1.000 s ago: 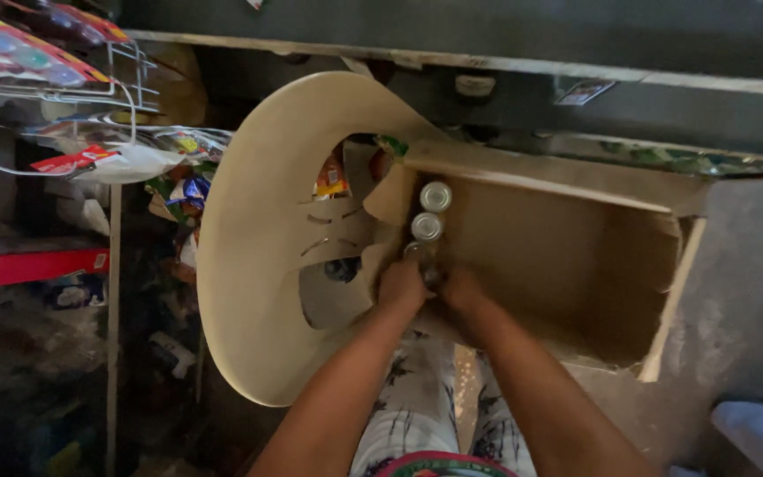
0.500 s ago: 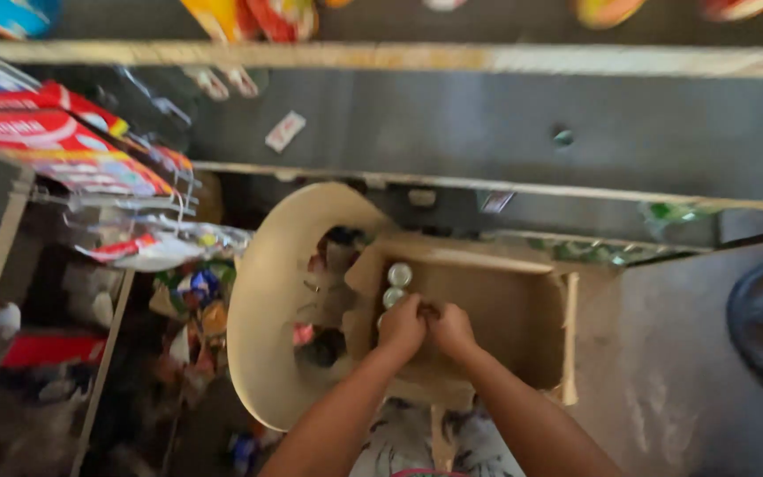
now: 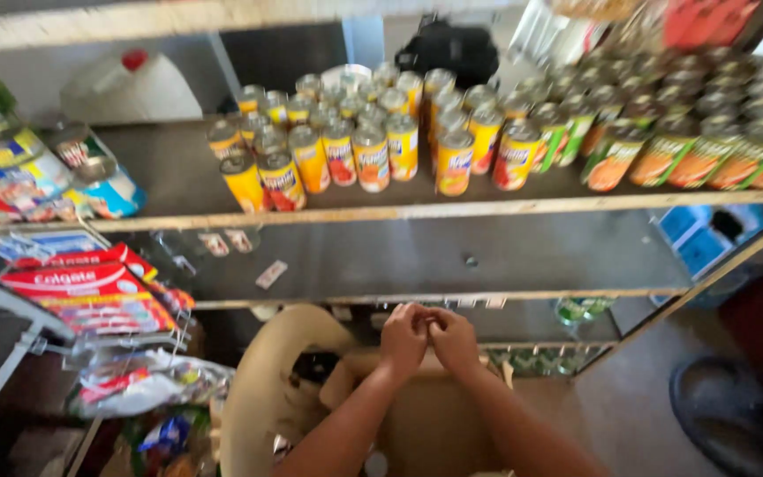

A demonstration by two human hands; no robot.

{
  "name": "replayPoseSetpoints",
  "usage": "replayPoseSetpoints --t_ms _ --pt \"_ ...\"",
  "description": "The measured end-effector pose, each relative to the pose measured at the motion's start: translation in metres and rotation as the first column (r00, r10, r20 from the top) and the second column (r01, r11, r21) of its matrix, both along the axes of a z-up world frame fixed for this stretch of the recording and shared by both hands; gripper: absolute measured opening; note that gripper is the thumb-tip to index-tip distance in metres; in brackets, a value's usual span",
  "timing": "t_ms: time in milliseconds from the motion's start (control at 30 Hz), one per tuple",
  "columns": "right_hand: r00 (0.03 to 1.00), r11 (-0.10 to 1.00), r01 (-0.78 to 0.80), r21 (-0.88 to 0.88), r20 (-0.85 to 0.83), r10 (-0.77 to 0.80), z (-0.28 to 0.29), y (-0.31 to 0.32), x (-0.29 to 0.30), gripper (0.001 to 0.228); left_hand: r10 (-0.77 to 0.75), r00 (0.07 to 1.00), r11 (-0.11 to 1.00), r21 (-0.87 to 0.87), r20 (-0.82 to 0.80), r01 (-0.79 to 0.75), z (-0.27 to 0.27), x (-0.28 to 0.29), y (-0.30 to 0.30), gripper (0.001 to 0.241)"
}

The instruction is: Packing various canned goods from a shelf into a cardboard box.

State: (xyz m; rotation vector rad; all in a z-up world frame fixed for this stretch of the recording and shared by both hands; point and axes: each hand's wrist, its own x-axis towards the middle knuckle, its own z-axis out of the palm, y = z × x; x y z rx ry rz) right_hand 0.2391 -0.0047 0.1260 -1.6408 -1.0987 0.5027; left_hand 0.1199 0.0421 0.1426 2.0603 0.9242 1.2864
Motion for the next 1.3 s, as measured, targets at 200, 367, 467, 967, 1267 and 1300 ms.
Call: replayPoseSetpoints --t_ms 200,367,467,967,1267,1300 --pt "0.995 0.936 -0.033 0.351 0.097 -0.001 0.082 0.039 0.04 0.024 -0.071 0.978 0.983 0.18 0.197 0.035 0.108 0.029 0.022 0.01" --pt "0.907 0.898 0.067 0.435 0.349 -0.237 0.191 0.046 0.049 0.025 -0.128 0.965 0.959 0.277 0.229 0.061 0.185 0.051 0.047 0.016" --pt "0.878 0.902 0.09 0.423 0.394 -0.273 0.235 0.046 0.049 0.036 -0.114 0.974 0.932 0.361 0.196 0.036 0.206 0.063 0.067 0.027" --pt "0.717 0.972 0.036 0.232 0.672 -0.187 0.25 0.095 0.083 0.069 -0.1 0.995 0.967 0.234 -0.016 0.101 0.202 0.094 0.118 0.076" --pt "0.828 0.91 -0.016 0.414 0.515 -0.22 0.233 0.086 0.068 0.043 -0.049 0.973 0.936 0.35 0.225 -0.034 0.17 0.102 0.121 0.06" --pt "0.871 0.921 -0.001 0.39 0.452 -0.191 0.235 0.085 0.067 0.043 -0.071 0.954 0.938 0.344 0.29 -0.034 0.182 0.097 0.111 0.067"
